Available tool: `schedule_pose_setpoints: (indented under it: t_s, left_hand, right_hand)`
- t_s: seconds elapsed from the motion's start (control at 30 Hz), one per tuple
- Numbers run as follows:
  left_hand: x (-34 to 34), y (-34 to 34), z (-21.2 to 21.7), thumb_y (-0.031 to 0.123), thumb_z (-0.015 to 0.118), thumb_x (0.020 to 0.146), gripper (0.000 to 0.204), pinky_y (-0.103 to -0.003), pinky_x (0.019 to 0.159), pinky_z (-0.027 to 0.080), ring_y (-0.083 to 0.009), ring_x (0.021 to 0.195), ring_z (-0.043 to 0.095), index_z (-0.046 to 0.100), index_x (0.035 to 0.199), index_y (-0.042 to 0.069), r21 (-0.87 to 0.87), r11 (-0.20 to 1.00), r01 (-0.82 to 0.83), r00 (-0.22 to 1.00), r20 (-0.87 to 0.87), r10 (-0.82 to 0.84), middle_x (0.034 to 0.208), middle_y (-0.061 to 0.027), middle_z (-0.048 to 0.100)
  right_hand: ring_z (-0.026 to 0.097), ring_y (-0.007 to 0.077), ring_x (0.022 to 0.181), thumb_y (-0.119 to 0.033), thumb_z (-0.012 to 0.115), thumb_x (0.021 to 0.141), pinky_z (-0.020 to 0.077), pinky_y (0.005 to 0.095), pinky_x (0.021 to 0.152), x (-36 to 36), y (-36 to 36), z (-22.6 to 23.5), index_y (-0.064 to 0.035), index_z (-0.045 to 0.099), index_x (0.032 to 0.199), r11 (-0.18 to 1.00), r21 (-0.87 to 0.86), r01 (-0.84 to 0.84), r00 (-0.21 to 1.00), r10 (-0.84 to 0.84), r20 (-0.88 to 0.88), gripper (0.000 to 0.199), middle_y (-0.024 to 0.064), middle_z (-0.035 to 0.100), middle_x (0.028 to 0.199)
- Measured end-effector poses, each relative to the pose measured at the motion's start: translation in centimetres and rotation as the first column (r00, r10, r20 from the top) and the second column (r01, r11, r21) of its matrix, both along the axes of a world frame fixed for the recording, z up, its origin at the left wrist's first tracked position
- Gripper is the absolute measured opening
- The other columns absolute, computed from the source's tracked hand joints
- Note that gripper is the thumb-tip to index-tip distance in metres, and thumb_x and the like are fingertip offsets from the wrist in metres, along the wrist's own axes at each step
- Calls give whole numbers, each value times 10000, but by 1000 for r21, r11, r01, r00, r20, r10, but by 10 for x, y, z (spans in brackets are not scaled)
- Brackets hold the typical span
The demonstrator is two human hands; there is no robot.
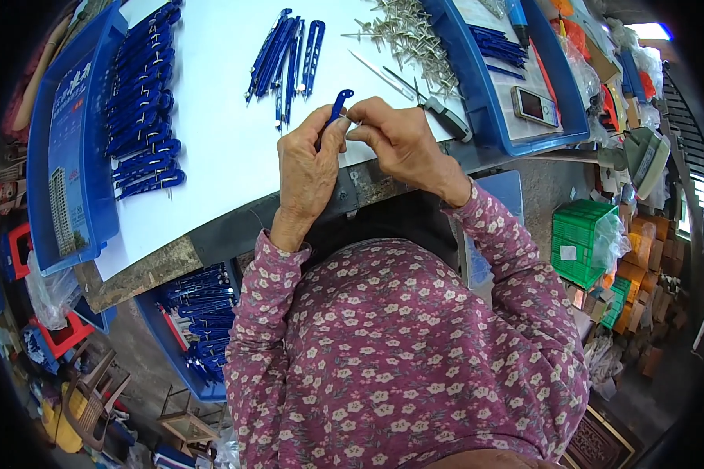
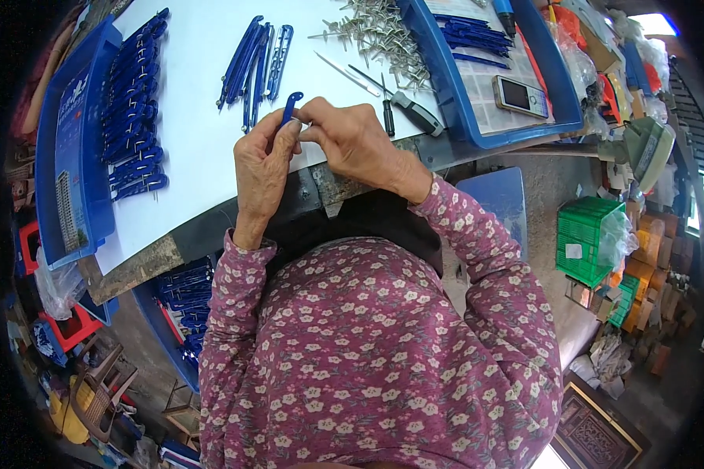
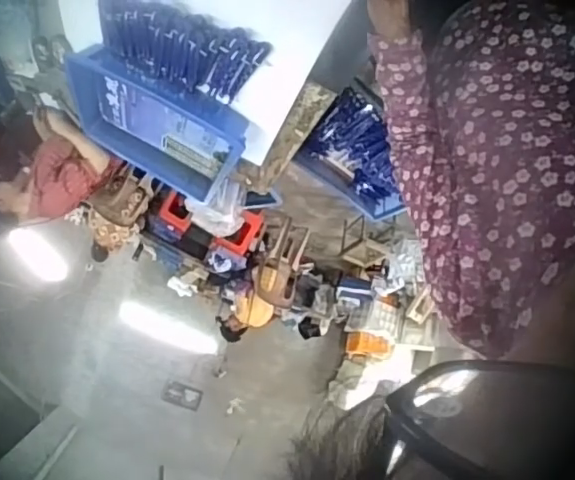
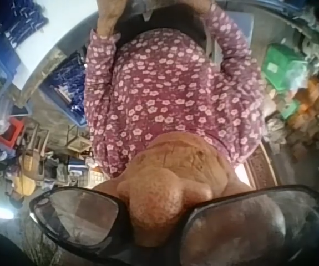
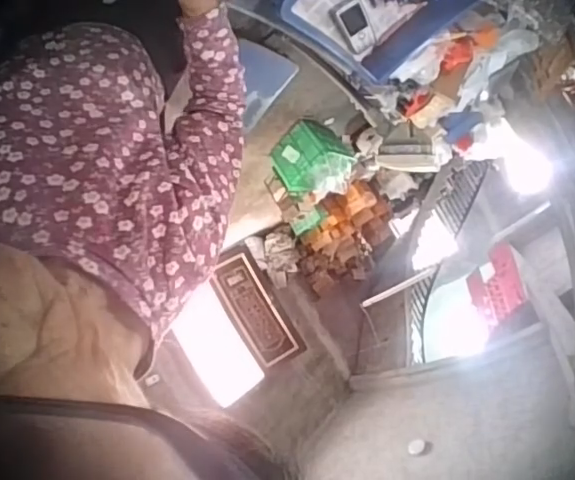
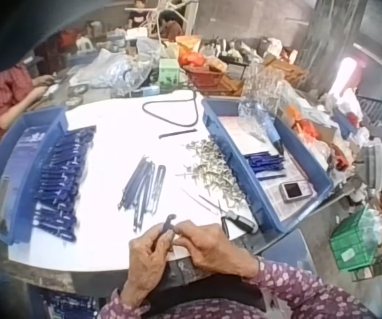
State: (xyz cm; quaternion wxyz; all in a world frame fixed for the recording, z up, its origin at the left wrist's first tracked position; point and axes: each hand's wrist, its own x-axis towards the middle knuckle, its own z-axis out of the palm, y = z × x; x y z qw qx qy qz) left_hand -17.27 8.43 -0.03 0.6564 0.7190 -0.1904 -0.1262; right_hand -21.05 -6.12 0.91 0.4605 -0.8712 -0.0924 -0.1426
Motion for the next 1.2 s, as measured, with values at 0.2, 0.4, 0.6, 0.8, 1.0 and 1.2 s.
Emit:
schedule_pose_setpoints:
  t_s: [0.2, 0.4, 0.6, 0.8, 1.0, 1.2]
  left_hand:
    - [3, -2, -5, 151, 518, 880, 192, -201, 459, 353, -47, 528, 441, 601, 932, -14, -46, 999, 16, 998, -67, -19, 582, 1, 502]
    - [6, -2, -2, 159, 539, 866, 200, -186, 464, 334, -37, 528, 430, 599, 888, -30, -118, 992, 43, 985, -162, -62, 586, 7, 501]
    - [10, 0, 3, 201, 554, 857, 235, -186, 463, 318, -33, 525, 421, 601, 861, -29, -106, 991, 81, 981, -170, -98, 580, 13, 492]
    - [11, 4, 8, 176, 543, 854, 205, -180, 467, 308, -27, 525, 414, 600, 847, -21, -82, 992, 100, 979, -172, -113, 581, 21, 484]
    - [8, 1, 10, 163, 536, 850, 190, -180, 467, 308, -25, 521, 408, 598, 846, -17, -126, 984, 124, 972, -187, -146, 576, 23, 481]
    - [8, 2, 5, 179, 526, 852, 204, -185, 457, 293, -31, 502, 392, 606, 827, -7, -55, 992, 113, 978, -169, -121, 559, 20, 472]
  right_hand:
    - [565, 219, 508, -41, 551, 753, 432, 291, 458, 2, 1, -3, -16, 488, 871, 837, -545, 45, 954, 127, 273, 137, 99, 530, 576]
    - [560, 210, 500, -54, 631, 743, 414, 304, 439, -2, 3, -4, -29, 487, 876, 835, -535, 127, 974, -2, 227, 198, 93, 524, 582]
    - [562, 179, 502, -38, 591, 771, 415, 264, 452, -6, -4, 6, -2, 474, 1020, 972, -233, 14, 1000, -15, -3, 278, 105, 580, 663]
    - [513, 74, 505, -163, 510, 886, 394, 181, 462, -3, -18, 15, 41, 506, 1000, 772, 632, 72, 830, 305, -468, 234, 77, 595, 704]
    - [379, 20, 420, -196, 511, 890, 268, 149, 372, -3, -26, -1, 45, 549, 899, 450, 881, 145, 702, 581, -413, 244, 37, 525, 582]
    - [321, 7, 420, -180, 517, 884, 232, 145, 375, -13, -2, 1, 36, 553, 877, 482, 832, 275, 795, 372, -479, 219, -29, 429, 531]
